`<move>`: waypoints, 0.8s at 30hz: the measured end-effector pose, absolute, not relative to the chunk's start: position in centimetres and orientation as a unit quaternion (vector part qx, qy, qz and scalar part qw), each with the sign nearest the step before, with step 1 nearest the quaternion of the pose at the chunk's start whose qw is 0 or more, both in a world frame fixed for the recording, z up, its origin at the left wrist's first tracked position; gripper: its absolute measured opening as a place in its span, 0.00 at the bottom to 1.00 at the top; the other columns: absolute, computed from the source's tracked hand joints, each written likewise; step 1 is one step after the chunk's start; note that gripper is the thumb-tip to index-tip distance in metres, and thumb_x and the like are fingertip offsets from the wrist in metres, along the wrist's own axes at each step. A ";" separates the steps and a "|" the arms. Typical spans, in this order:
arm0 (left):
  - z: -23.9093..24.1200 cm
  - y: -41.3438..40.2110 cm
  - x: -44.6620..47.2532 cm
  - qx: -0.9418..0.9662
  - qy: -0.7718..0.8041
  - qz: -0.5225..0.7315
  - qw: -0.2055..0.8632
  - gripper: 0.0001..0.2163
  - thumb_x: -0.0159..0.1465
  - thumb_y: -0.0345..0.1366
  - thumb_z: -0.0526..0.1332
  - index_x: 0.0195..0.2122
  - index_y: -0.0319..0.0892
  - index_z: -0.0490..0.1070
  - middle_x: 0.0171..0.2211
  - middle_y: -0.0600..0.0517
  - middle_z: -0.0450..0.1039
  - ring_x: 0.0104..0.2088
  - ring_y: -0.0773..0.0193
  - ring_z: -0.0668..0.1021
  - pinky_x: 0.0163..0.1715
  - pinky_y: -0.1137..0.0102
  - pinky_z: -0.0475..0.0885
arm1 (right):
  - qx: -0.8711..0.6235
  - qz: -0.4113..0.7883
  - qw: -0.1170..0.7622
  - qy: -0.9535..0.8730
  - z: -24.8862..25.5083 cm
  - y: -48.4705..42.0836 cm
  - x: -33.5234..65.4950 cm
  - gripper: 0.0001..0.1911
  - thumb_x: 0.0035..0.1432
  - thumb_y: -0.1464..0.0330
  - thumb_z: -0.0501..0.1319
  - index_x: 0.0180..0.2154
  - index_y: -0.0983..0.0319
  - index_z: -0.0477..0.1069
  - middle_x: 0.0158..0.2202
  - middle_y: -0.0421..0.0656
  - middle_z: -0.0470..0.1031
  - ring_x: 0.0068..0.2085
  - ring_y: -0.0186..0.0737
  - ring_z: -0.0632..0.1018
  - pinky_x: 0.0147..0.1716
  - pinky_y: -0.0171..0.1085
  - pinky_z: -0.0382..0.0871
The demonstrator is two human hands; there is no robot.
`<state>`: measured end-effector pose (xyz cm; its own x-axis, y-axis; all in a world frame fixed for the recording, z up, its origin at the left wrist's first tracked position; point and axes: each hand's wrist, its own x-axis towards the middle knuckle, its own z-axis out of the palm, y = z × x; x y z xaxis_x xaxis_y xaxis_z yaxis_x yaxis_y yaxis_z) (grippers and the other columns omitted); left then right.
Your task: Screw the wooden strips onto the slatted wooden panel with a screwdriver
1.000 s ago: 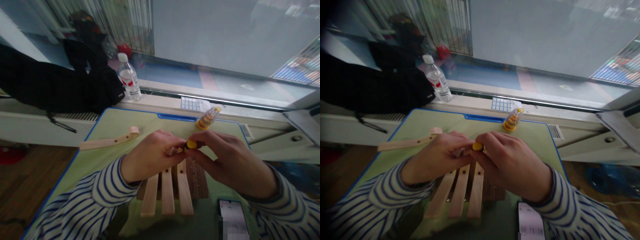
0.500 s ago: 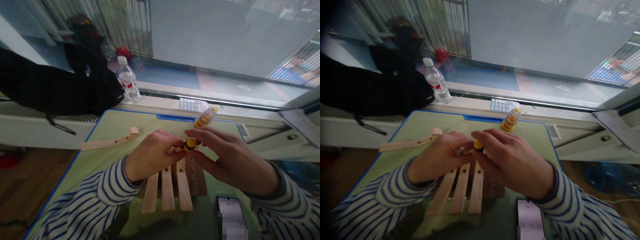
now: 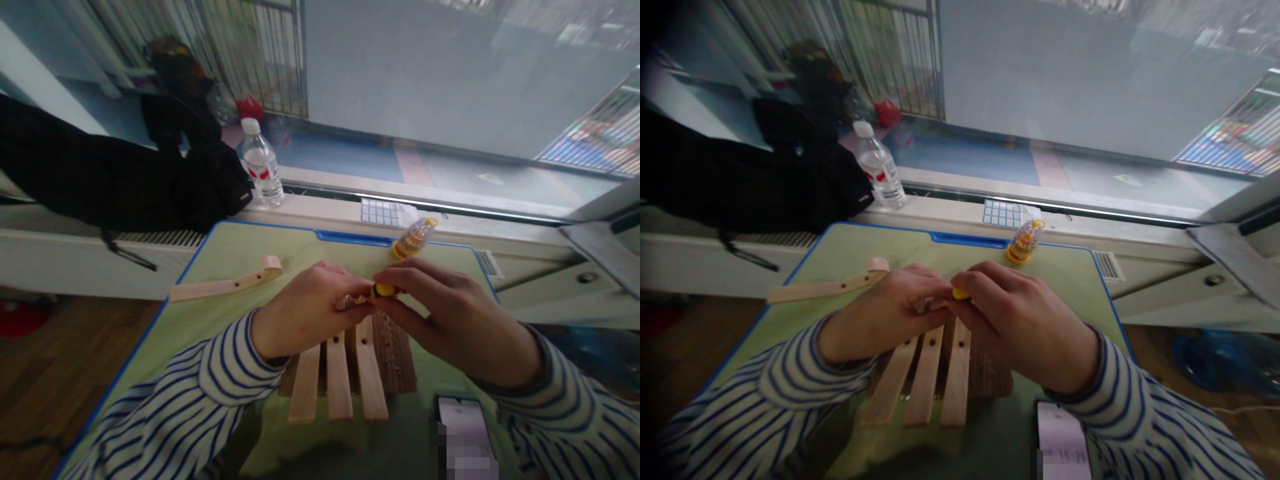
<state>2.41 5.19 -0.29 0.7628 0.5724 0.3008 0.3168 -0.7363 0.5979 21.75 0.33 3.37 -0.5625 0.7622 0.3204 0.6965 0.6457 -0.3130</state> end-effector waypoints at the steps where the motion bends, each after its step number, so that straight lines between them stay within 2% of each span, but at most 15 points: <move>1: -0.3 5.2 2.4 0.900 0.247 0.240 0.266 0.03 0.61 0.32 0.60 0.33 0.41 0.73 0.26 0.57 0.71 0.29 0.70 0.73 0.31 0.76 0.65 | -0.414 0.079 0.217 -0.880 3.3 0.4 21.8 0.09 0.61 0.68 0.55 0.43 0.62 0.67 0.40 0.42 0.73 0.39 0.34 0.74 0.37 0.33 0.68; 11: -0.8 5.0 2.7 0.882 0.280 0.283 0.253 0.03 0.57 0.34 0.64 0.30 0.41 0.73 0.25 0.57 0.73 0.29 0.69 0.74 0.33 0.74 0.66 | -0.419 0.078 0.211 -0.879 3.4 0.5 21.7 0.10 0.61 0.67 0.55 0.44 0.62 0.67 0.39 0.42 0.73 0.38 0.34 0.74 0.37 0.34 0.69; 17: -0.8 5.0 2.7 0.884 0.285 0.282 0.242 0.03 0.57 0.34 0.65 0.32 0.41 0.74 0.24 0.57 0.73 0.28 0.69 0.73 0.31 0.75 0.65 | -0.396 0.075 0.190 -0.895 4.4 0.3 22.1 0.18 0.61 0.68 0.55 0.53 0.63 0.62 0.49 0.46 0.71 0.45 0.36 0.73 0.43 0.34 0.69; 20: -0.7 5.1 2.6 0.890 0.276 0.272 0.238 0.03 0.58 0.34 0.64 0.31 0.41 0.74 0.24 0.57 0.72 0.28 0.70 0.73 0.31 0.75 0.65 | -0.383 0.089 0.177 -0.902 4.4 0.3 22.3 0.17 0.62 0.70 0.53 0.53 0.61 0.63 0.48 0.44 0.71 0.45 0.35 0.73 0.44 0.35 0.69; 24: -0.6 5.2 2.5 0.897 0.261 0.248 0.255 0.04 0.61 0.35 0.61 0.35 0.43 0.74 0.27 0.57 0.73 0.30 0.70 0.74 0.32 0.75 0.65 | -0.393 0.071 0.188 -0.898 3.9 0.3 22.3 0.14 0.62 0.69 0.54 0.50 0.62 0.65 0.45 0.44 0.72 0.42 0.34 0.74 0.41 0.34 0.70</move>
